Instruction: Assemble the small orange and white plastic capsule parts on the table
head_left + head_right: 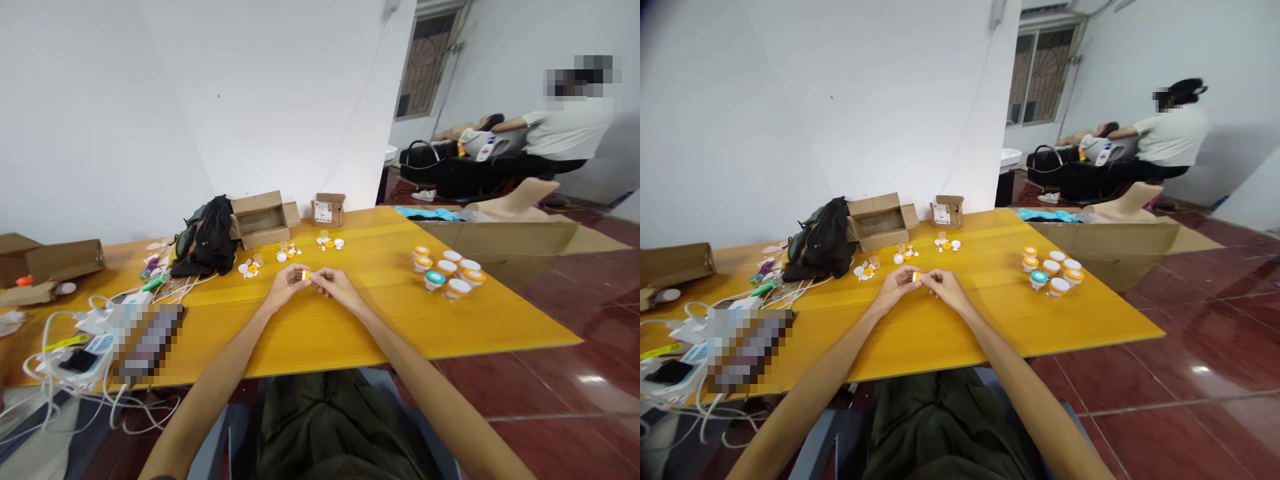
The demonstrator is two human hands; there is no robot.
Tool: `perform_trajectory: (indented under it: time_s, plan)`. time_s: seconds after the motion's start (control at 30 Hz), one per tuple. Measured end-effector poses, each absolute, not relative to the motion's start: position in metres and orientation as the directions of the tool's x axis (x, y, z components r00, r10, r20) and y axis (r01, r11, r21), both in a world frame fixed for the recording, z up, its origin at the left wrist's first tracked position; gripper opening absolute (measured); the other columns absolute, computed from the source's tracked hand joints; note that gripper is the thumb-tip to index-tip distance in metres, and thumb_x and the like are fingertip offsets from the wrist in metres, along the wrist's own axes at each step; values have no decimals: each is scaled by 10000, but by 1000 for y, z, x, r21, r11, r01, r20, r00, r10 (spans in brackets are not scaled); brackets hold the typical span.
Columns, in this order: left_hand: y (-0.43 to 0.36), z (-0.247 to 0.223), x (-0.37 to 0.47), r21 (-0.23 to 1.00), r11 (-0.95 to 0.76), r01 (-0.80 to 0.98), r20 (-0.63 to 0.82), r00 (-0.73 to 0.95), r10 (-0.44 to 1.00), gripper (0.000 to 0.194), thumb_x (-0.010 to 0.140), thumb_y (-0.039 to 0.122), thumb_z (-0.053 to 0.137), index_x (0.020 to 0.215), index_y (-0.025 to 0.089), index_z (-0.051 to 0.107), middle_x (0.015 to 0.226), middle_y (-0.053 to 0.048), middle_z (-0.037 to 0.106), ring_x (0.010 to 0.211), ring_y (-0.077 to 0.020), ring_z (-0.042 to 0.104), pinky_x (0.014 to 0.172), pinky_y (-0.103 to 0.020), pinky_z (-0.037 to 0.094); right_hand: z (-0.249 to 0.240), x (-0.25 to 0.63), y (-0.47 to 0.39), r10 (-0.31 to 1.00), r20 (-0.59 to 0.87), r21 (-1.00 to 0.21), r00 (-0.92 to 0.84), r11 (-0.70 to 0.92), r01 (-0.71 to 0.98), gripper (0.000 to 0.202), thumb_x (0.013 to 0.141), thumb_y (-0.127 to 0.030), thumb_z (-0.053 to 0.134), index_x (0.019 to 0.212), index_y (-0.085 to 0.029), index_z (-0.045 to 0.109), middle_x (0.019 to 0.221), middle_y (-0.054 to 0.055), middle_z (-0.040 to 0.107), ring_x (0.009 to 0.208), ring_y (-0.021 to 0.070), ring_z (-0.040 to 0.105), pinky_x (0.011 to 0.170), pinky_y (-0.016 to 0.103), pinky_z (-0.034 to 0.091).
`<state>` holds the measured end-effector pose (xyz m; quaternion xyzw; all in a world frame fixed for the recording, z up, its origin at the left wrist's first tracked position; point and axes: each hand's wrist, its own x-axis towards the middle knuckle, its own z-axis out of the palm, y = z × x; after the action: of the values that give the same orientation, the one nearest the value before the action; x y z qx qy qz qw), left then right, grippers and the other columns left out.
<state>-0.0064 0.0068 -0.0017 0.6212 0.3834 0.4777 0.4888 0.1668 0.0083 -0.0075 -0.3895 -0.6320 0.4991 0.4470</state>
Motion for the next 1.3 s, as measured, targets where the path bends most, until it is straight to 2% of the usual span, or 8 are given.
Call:
perform_trajectory:
  time_s: [0.33, 0.53, 0.67, 0.83, 0.93, 1.03, 1.13, 1.3]
  plan:
    - [6, 0, -7, 967, -253, 11, 241, 269, 932, 384, 606, 312, 831, 926, 183, 661, 934, -47, 710, 891, -183, 655, 843, -304, 496, -9, 168, 11, 933, 137, -983, -333, 169, 67, 442, 730, -604, 631, 643, -171, 624, 543, -5, 592, 474, 106, 545, 444, 214, 437]
    - [6, 0, -6, 962, -272, 32, 253, 277, 927, 405, 616, 325, 828, 949, 180, 650, 959, -60, 714, 905, -198, 666, 847, -318, 498, -14, 166, 13, 925, 257, -942, -281, 305, 142, 414, 749, -411, 693, 1089, -180, 648, 922, 58, 716, 760, 176, 657, 607, 268, 532]
    - [5, 0, -6, 971, -239, 2, 230, 272, 934, 491, 585, 296, 842, 1008, 190, 616, 887, -41, 717, 846, -190, 676, 837, -317, 503, -11, 169, 6, 877, 383, -806, -289, 470, 359, 574, 813, -315, 644, 1362, -251, 487, 1012, 50, 711, 905, 212, 654, 851, 369, 515]
    - [4, -1, -7, 972, -229, -54, 236, 260, 936, 534, 581, 264, 842, 1048, 200, 591, 885, -39, 712, 877, -193, 682, 868, -330, 510, -8, 175, -1, 784, 446, -601, -431, 619, 506, 591, 887, -273, 537, 1451, -307, 364, 1077, 54, 685, 957, 228, 643, 871, 374, 502]
    - [5, -3, -7, 967, -244, -69, 254, 248, 935, 496, 610, 248, 825, 1046, 200, 594, 977, -62, 701, 940, -195, 678, 888, -327, 512, -10, 179, 3, 766, 453, -478, -457, 641, 601, 532, 907, -216, 475, 1424, -313, 399, 1184, 72, 640, 1003, 225, 633, 870, 353, 495]
    - [6, -5, -7, 967, -251, -38, 252, 237, 938, 425, 643, 233, 796, 1021, 199, 603, 997, -66, 689, 976, -200, 674, 892, -323, 512, -12, 187, 12, 845, 396, -392, -359, 509, 766, 403, 907, -179, 442, 1289, -268, 534, 1149, 102, 644, 941, 239, 647, 801, 326, 491]
    - [9, -9, -8, 969, -247, 0, 242, 200, 949, 349, 655, 190, 761, 971, 199, 612, 1044, -58, 669, 961, -189, 678, 883, -317, 511, -11, 205, 26, 926, 352, -359, -134, 266, 895, 308, 878, -160, 469, 1161, -212, 579, 1097, 137, 647, 905, 269, 653, 741, 330, 479]
    - [16, -15, -8, 968, -245, 63, 234, 139, 962, 257, 667, 109, 697, 901, 187, 626, 1012, -49, 676, 884, -165, 683, 868, -315, 512, -9, 248, 46, 903, 391, -334, 179, -42, 942, 272, 829, -62, 430, 1036, -155, 580, 992, 197, 634, 841, 300, 656, 677, 356, 464]
